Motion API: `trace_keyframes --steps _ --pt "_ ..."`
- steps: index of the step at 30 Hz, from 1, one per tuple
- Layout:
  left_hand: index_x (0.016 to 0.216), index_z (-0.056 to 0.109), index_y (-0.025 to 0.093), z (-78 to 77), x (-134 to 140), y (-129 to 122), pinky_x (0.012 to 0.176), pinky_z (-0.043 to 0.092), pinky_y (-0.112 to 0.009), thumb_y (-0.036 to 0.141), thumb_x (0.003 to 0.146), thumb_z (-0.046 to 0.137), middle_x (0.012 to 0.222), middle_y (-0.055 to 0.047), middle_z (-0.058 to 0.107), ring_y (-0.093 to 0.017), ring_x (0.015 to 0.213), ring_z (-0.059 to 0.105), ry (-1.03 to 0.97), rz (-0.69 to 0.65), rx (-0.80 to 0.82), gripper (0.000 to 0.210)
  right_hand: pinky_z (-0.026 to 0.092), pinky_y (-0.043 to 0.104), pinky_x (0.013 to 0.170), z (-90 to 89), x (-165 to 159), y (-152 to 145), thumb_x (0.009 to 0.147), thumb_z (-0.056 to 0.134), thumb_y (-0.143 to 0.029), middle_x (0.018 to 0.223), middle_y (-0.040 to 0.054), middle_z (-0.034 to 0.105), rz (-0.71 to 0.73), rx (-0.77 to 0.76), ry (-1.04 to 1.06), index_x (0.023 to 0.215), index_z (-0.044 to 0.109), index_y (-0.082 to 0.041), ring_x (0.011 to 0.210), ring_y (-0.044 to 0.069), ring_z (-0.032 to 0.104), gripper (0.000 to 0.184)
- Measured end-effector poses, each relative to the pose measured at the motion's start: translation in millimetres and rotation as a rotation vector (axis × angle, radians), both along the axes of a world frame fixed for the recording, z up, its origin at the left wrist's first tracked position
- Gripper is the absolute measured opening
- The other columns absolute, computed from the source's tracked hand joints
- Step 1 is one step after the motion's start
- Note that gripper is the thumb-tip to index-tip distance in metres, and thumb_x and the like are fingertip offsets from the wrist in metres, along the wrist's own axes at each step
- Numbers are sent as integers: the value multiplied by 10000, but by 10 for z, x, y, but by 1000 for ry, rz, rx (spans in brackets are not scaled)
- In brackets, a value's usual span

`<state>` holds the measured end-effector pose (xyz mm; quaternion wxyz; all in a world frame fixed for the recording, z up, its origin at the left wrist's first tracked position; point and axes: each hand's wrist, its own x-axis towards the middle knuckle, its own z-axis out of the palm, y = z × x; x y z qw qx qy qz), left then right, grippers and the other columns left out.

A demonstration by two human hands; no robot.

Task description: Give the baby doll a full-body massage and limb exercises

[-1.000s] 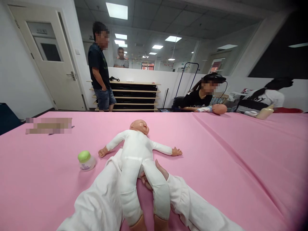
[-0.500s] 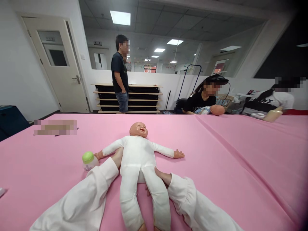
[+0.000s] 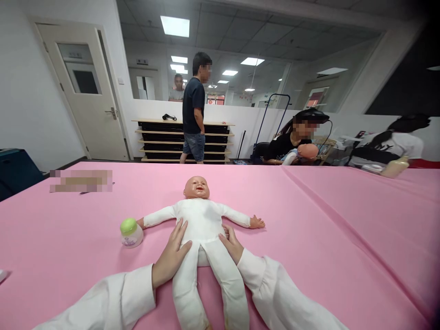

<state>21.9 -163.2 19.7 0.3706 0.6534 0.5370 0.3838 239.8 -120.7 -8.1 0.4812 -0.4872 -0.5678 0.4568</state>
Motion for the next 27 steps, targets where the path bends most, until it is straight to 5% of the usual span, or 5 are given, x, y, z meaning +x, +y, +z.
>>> trace_keyframes --steps 5,14,20,23,27 --pt "1374 283 248 -123 -10 118 1112 119 -450 409 866 394 1482 -26 145 -211 1363 92 -37 33 48 544 226 409 1080 -163 -157 17 747 434 -571 1332 161 346 -66 56 -101 1218 289 -144 1274 237 304 653" --pt "1339 352 257 -168 -23 116 1111 159 -449 385 862 415 1450 -32 260 -213 1347 185 -90 68 79 498 304 420 1023 -136 -88 74 743 416 -614 1204 144 473 -50 87 -75 1134 367 -176 1170 243 426 589" --pt "1305 385 252 -168 4 87 1112 179 -436 382 879 370 1442 -31 275 -202 1341 207 -115 133 70 445 346 439 993 -83 -81 117 663 516 -662 1199 140 512 -43 -77 71 1157 371 -201 1138 259 482 691" --pt "1299 383 248 -160 22 69 1109 183 -446 376 887 349 1431 -38 291 -201 1336 217 -99 137 83 433 387 450 947 -63 -61 164 663 600 -579 1141 100 570 2 -68 32 1089 485 -229 1100 280 509 564" --pt "1254 417 236 -133 25 17 1085 232 -463 345 890 342 1382 -63 351 -210 1306 275 -52 132 177 388 459 417 851 69 67 253 783 567 -437 1050 65 600 -202 18 -161 1031 558 -217 984 225 562 331"
